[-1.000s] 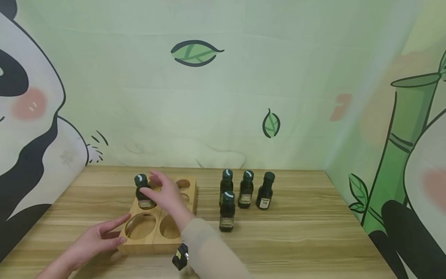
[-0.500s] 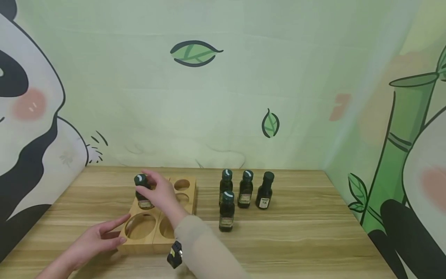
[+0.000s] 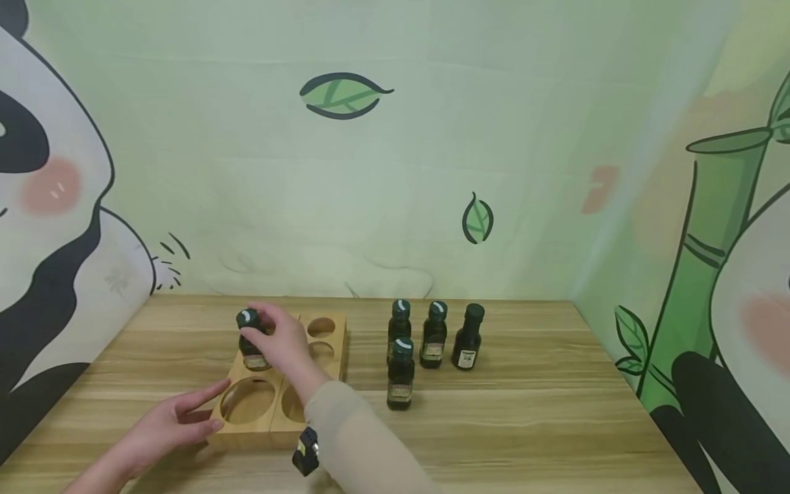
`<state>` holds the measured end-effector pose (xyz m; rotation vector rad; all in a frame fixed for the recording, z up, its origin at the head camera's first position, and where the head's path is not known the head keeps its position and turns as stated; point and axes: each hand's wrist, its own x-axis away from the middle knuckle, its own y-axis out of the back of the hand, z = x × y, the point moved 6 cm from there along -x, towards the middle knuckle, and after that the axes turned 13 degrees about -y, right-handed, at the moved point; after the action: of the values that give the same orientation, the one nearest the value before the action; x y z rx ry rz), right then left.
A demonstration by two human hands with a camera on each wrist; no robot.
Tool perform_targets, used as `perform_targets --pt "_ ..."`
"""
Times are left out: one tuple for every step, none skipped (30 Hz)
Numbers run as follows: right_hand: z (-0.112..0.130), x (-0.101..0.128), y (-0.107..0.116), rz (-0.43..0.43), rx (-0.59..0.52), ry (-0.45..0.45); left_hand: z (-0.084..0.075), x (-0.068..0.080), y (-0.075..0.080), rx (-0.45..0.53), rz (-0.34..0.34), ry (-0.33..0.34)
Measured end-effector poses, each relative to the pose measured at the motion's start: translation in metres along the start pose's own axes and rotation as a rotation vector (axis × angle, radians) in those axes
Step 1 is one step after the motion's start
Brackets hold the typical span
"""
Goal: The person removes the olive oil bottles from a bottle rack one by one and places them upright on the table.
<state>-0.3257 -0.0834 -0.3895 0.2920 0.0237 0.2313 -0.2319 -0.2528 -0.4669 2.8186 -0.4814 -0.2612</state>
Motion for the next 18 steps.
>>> perform_targets --pt "-0.0001 0.0001 -0.0002 -0.003 -0.001 0.003 0.0001 0.0001 -0.0001 0.001 0.000 0.002" --pt "0.0000 0.0003 -0.0001 -0.005 -0.001 0.007 0.0000 0.0002 -0.0002 0.002 0.000 0.003" --pt "0.0001 0.0006 0.0000 -0.006 0.000 0.011 -0.0001 0.0002 -0.0002 0.003 0.000 0.004" --pt "0.0001 0.0010 0.0000 -0.009 0.003 0.015 -0.0002 0.0004 -0.0003 0.005 0.000 0.006" --pt "-0.0003 0.0013 0.0001 -0.012 0.005 0.019 -0.0003 0.0005 -0.0003 0.008 0.000 0.007" --pt "-0.0005 0.0016 0.0001 -0.014 0.007 0.024 -0.0005 0.0006 -0.0003 0.011 0.000 0.008" --pt "-0.0006 0.0019 0.0001 -0.016 0.008 0.029 -0.0005 0.0007 -0.0004 0.012 0.001 0.010" --pt "-0.0007 0.0020 0.0000 -0.018 0.008 0.032 -0.0005 0.0008 -0.0004 0.013 0.001 0.010" --pt "-0.0008 0.0021 -0.0001 -0.019 0.006 0.036 -0.0004 0.0009 -0.0004 0.015 0.001 0.011" --pt "-0.0009 0.0021 -0.0001 -0.022 0.006 0.040 -0.0003 0.0009 -0.0003 0.015 0.001 0.010" --pt "-0.0009 0.0023 -0.0001 -0.025 0.005 0.042 -0.0002 0.0009 -0.0002 0.014 0.001 0.008" --pt "-0.0007 0.0025 0.0000 -0.028 0.005 0.046 0.0000 0.0009 -0.0002 0.013 0.000 0.005" --pt "-0.0005 0.0028 0.0002 -0.030 0.004 0.046 0.0002 0.0009 -0.0001 0.013 0.000 0.003" --pt "-0.0005 0.0031 0.0005 -0.034 0.005 0.046 0.0003 0.0009 0.0000 0.014 -0.002 -0.001" --pt "-0.0005 0.0035 0.0008 -0.037 0.005 0.047 0.0003 0.0009 0.0001 0.016 -0.003 -0.004" --pt "-0.0007 0.0038 0.0011 -0.040 0.004 0.047 0.0004 0.0009 0.0001 0.016 -0.003 -0.007" --pt "-0.0012 0.0039 0.0012 -0.042 0.000 0.044 0.0005 0.0009 0.0001 0.018 -0.004 -0.009" --pt "-0.0014 0.0041 0.0015 -0.044 -0.005 0.047 0.0005 0.0009 0.0001 0.018 -0.005 -0.009"
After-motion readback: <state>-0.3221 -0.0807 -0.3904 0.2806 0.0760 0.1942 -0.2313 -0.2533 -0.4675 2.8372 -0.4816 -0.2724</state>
